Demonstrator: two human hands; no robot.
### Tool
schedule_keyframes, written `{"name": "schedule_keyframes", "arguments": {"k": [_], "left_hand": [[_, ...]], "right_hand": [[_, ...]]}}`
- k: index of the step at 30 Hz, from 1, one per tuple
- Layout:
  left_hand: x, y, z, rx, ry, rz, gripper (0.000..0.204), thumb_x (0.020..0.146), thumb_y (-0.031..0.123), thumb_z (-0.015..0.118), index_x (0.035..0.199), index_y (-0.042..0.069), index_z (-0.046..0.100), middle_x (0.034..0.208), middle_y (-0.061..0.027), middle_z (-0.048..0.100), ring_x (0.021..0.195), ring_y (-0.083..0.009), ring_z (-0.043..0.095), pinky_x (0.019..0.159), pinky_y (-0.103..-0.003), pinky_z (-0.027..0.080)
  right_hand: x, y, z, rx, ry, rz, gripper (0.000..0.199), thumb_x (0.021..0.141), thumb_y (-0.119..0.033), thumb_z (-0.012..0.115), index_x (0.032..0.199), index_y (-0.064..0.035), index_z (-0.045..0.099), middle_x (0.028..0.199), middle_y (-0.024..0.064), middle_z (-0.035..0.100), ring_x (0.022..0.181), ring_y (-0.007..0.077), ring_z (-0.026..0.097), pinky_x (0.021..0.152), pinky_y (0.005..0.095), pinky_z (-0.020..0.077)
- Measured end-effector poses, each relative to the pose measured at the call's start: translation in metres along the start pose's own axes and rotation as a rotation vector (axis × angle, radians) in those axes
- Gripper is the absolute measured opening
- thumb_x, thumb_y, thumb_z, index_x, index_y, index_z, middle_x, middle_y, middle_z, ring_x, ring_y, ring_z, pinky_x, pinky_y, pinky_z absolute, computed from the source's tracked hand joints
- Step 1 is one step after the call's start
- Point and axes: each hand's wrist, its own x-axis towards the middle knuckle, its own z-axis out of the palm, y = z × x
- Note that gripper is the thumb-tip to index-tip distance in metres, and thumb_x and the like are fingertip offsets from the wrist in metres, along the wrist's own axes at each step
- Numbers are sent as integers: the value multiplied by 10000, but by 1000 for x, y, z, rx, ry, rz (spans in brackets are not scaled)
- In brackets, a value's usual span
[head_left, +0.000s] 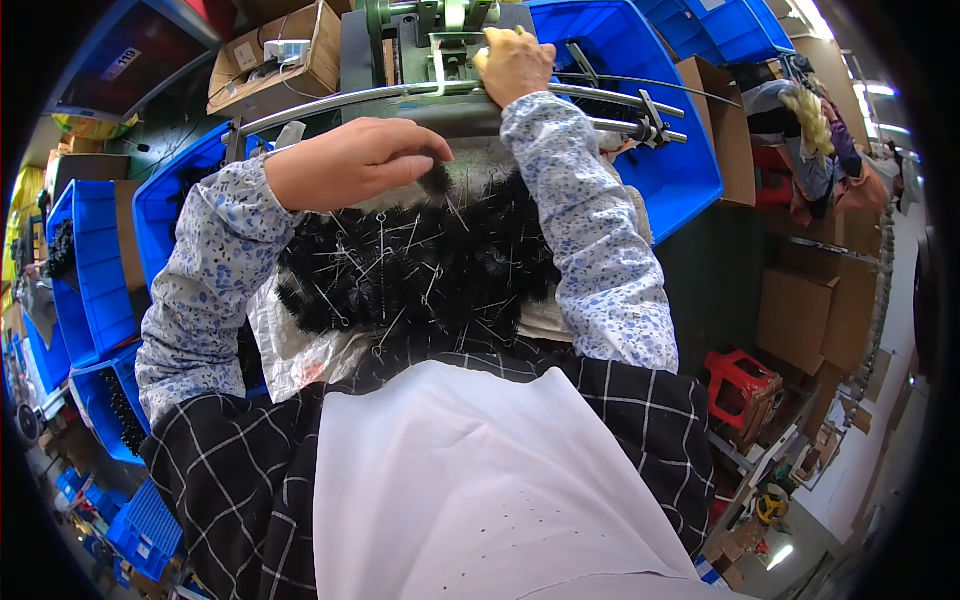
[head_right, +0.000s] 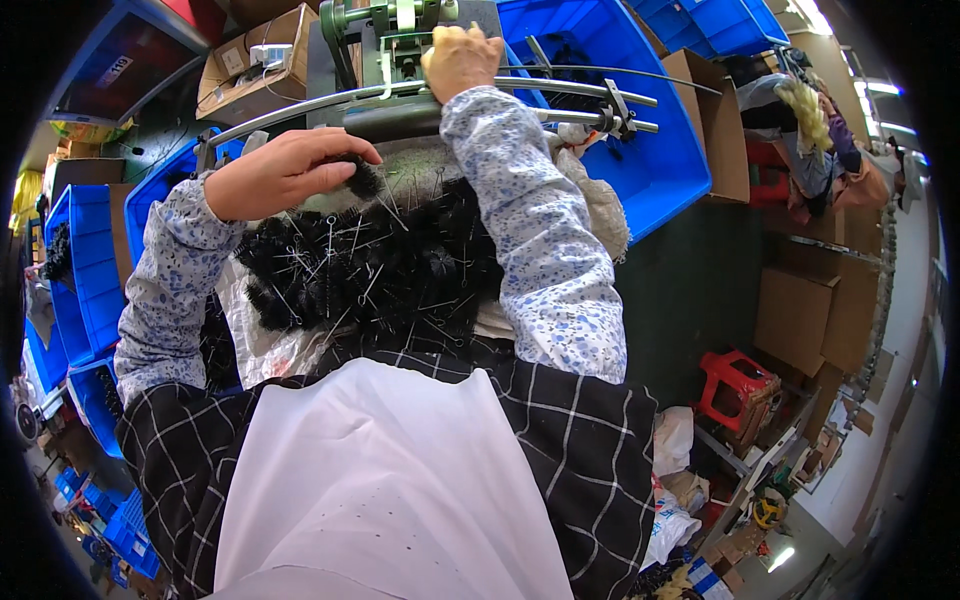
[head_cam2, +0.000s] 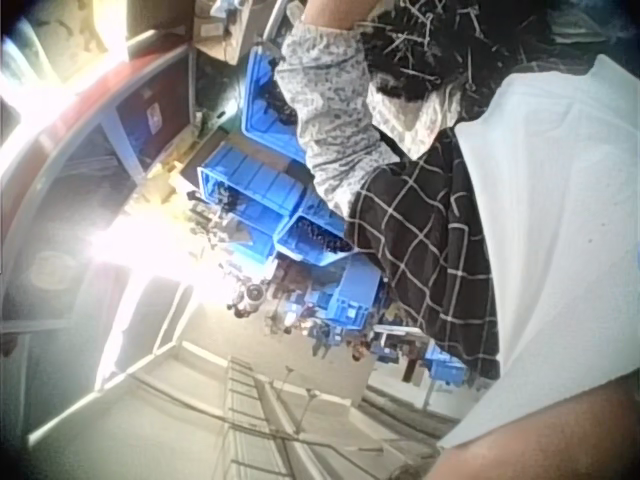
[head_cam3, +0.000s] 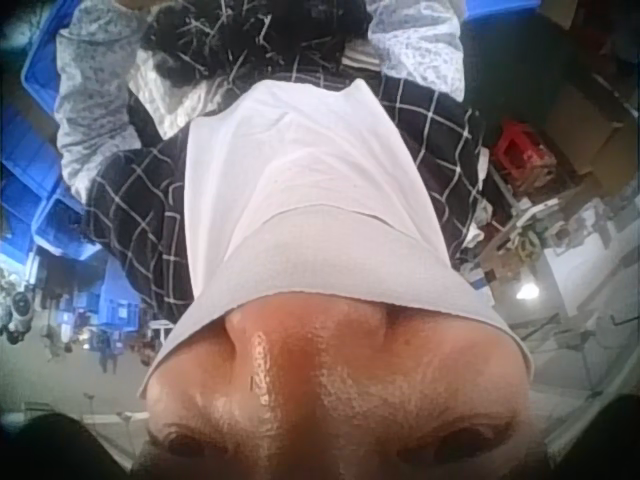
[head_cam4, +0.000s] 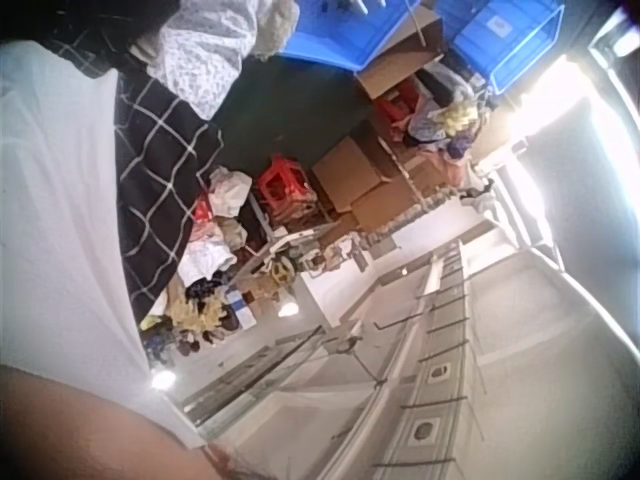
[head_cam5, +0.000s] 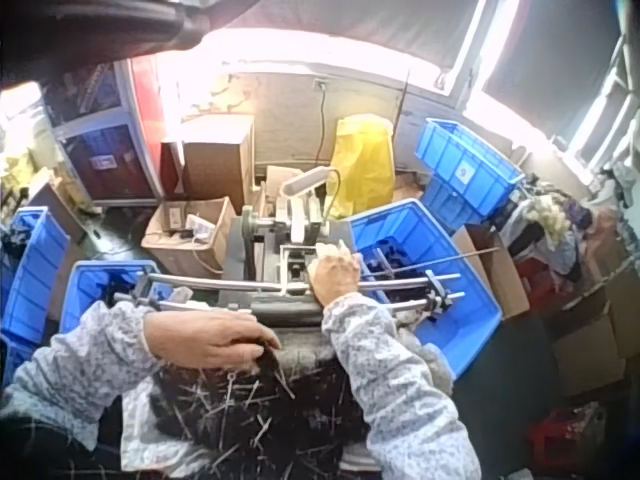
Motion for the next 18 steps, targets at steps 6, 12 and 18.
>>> {"name": "schedule_keyframes", "arguments": {"k": [6, 12, 18], "left_hand": [[-9, -2, -4, -64, -27, -195, 219, 934, 173, 467, 1123, 80, 407, 804, -60, 514, 716, -130, 475, 656, -280, 410], [-2, -7, 3, -26, 40, -4, 227, 915, 189, 528, 1080, 76, 420, 778, -46, 469, 699, -148, 442, 639, -287, 395], [3, -7, 6, 2, 101, 11, 218, 903, 169, 545, 1064, 73, 433, 770, -40, 495, 696, -144, 465, 650, -285, 414]], "right_hand": [[-3, 55, 12, -43, 53, -15, 306, 741, -299, 625, 999, -136, 653, 975, 57, 660, 1073, 281, 550, 869, 451, 384], [22, 71, -13, -90, -167, 18, 227, 821, -222, 537, 1011, -189, 657, 986, 110, 637, 934, 287, 596, 810, 387, 476], [26, 115, -37, -258, 270, -35, 187, 783, -256, 574, 894, -148, 679, 923, 109, 650, 892, 258, 618, 752, 377, 494]]}}
